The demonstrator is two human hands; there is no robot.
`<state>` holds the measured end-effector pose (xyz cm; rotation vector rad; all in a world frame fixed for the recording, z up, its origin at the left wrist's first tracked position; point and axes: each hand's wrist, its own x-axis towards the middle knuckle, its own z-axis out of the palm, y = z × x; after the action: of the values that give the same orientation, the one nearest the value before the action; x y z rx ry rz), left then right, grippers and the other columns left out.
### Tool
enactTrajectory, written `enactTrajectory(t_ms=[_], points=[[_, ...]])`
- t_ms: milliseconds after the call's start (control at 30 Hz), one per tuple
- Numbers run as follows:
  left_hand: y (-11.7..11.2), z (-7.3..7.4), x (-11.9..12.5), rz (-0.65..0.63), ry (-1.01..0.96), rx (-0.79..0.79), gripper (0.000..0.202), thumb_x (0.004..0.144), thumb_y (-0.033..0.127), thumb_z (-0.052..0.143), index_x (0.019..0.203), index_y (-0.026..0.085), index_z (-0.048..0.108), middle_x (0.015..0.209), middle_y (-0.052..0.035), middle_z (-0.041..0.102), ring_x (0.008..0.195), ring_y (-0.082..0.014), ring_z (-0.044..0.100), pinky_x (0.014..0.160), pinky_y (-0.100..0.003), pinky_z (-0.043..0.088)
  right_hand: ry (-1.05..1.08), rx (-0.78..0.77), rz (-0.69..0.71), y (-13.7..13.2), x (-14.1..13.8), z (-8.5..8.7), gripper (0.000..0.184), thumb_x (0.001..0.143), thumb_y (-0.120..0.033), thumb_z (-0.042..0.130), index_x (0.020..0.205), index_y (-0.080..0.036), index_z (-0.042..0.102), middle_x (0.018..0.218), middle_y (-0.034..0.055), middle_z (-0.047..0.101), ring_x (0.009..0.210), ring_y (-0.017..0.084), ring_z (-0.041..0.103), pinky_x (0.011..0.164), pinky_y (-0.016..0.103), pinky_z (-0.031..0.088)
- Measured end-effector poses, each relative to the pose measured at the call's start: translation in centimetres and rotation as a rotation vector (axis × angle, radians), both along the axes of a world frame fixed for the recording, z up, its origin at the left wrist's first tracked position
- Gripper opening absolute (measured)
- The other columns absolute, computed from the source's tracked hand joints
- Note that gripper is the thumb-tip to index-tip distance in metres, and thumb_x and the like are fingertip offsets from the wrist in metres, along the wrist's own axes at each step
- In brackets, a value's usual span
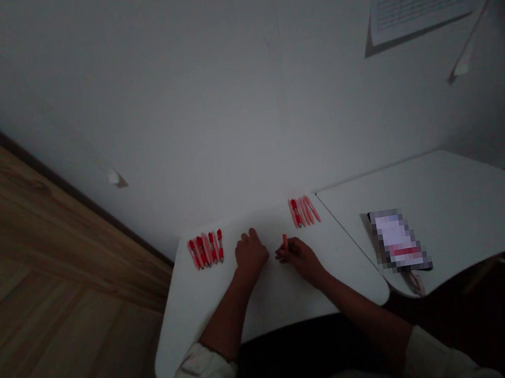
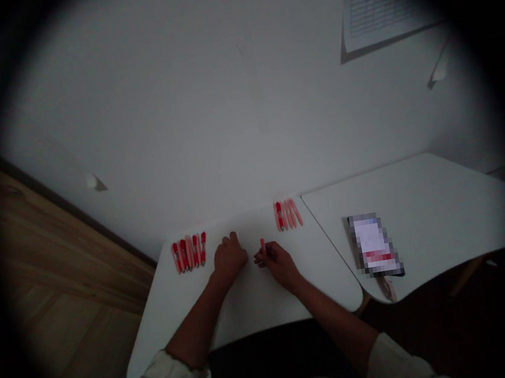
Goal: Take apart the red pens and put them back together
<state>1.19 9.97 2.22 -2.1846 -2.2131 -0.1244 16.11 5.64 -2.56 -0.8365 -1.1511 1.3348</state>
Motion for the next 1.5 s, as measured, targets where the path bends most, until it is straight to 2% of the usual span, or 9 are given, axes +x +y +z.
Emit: enactTrajectory(t_ms=[367,533,667,733,833,933,1100,1233,1500], points=[[1.7,0.1,-0.4,0.002,-0.059,-0.087,0.034,0.075,0.012,0.047,0.108,0.005,0.050,0.096,-0.0220,0.063,0.092,-0.0281,0.063,0.075,-0.032,0.045,-0.018,-0.006,-0.003,0.2,-0.1,-0.1,0.027,0.076,-0.041,0.064,0.087,-0.020,0.052,0.084,0.0038,0.065,0.077,0.018,0.065,0.070,0.035,0.054],[1.4,0.9,-1.3,0.033,-0.126,-0.069,0.032,0.071,0.017,0.054,0.102,0.008,0.056,0.094,-0.0168,0.066,0.089,-0.0254,0.064,0.073,-0.029,0.046,-0.015,-0.016,-0.005,0.0,-0.1,0.2,0.028,0.076,-0.041,0.064,0.087,-0.020,0.051,0.083,0.0038,0.065,0.075,0.017,0.065,0.070,0.035,0.054],[0.5,1.9,-3.7,0.078,-0.583,-0.056,0.030,0.068,0.025,0.061,0.095,0.014,0.063,0.087,-0.0091,0.068,0.082,-0.0204,0.064,0.073,-0.028,0.047,-0.047,0.006,0.000,0.1,-0.2,-0.2,0.027,0.078,-0.041,0.062,0.090,-0.019,0.051,0.084,0.0039,0.066,0.076,0.017,0.065,0.068,0.033,0.054],[-0.5,2.2,-5.2,0.004,-0.934,-0.123,0.027,0.070,0.026,0.059,0.092,0.012,0.064,0.079,-0.0068,0.068,0.073,-0.0177,0.063,0.067,-0.027,0.048,-0.080,0.022,0.004,0.1,-0.2,-0.4,0.028,0.078,-0.041,0.061,0.093,-0.019,0.052,0.085,0.0044,0.066,0.075,0.017,0.065,0.066,0.032,0.053],[-2.6,2.0,-7.0,0.023,-1.408,-0.147,0.026,0.069,0.028,0.063,0.089,0.011,0.065,0.077,-0.0056,0.066,0.072,-0.0155,0.063,0.071,-0.029,0.050,-0.130,0.033,0.023,0.1,-0.3,-0.6,0.029,0.079,-0.041,0.059,0.097,-0.019,0.053,0.086,0.0052,0.067,0.073,0.017,0.065,0.065,0.032,0.053],[-4.8,1.2,-7.4,0.045,-1.617,-0.127,0.027,0.067,0.030,0.069,0.088,0.013,0.066,0.082,-0.0058,0.067,0.073,-0.0138,0.063,0.074,-0.029,0.050,-0.185,0.046,0.040,-0.1,-0.3,-0.5,0.028,0.081,-0.041,0.057,0.098,-0.019,0.054,0.086,0.0052,0.068,0.073,0.017,0.065,0.065,0.031,0.053],[-6.9,-0.9,-6.3,0.023,-1.577,0.018,0.037,0.069,0.035,0.069,0.101,0.016,0.068,0.096,-0.0082,0.068,0.072,-0.0120,0.060,0.074,-0.029,0.049,-0.254,0.075,0.042,-0.2,-0.1,-0.3,0.030,0.083,-0.042,0.054,0.103,-0.020,0.058,0.087,0.0050,0.069,0.075,0.017,0.066,0.066,0.031,0.053],[-7.6,-2.2,-5.8,0.040,-1.353,0.136,0.034,0.069,0.037,0.069,0.097,0.017,0.070,0.076,-0.0032,0.068,0.066,-0.0124,0.058,0.072,-0.028,0.047,-0.309,0.111,0.061,-0.2,0.0,-0.4,0.033,0.084,-0.041,0.052,0.108,-0.020,0.061,0.092,0.0053,0.069,0.075,0.016,0.066,0.067,0.031,0.053],[-8.4,-2.2,-5.8,0.116,-1.323,0.161,0.027,0.066,0.038,0.071,0.083,0.016,0.069,0.068,-0.0015,0.065,0.063,-0.0142,0.059,0.064,-0.026,0.045,-0.332,0.137,0.068,-0.7,-0.2,-0.7,0.034,0.083,-0.035,0.054,0.114,-0.022,0.056,0.094,0.0056,0.070,0.073,0.016,0.067,0.067,0.031,0.053]])
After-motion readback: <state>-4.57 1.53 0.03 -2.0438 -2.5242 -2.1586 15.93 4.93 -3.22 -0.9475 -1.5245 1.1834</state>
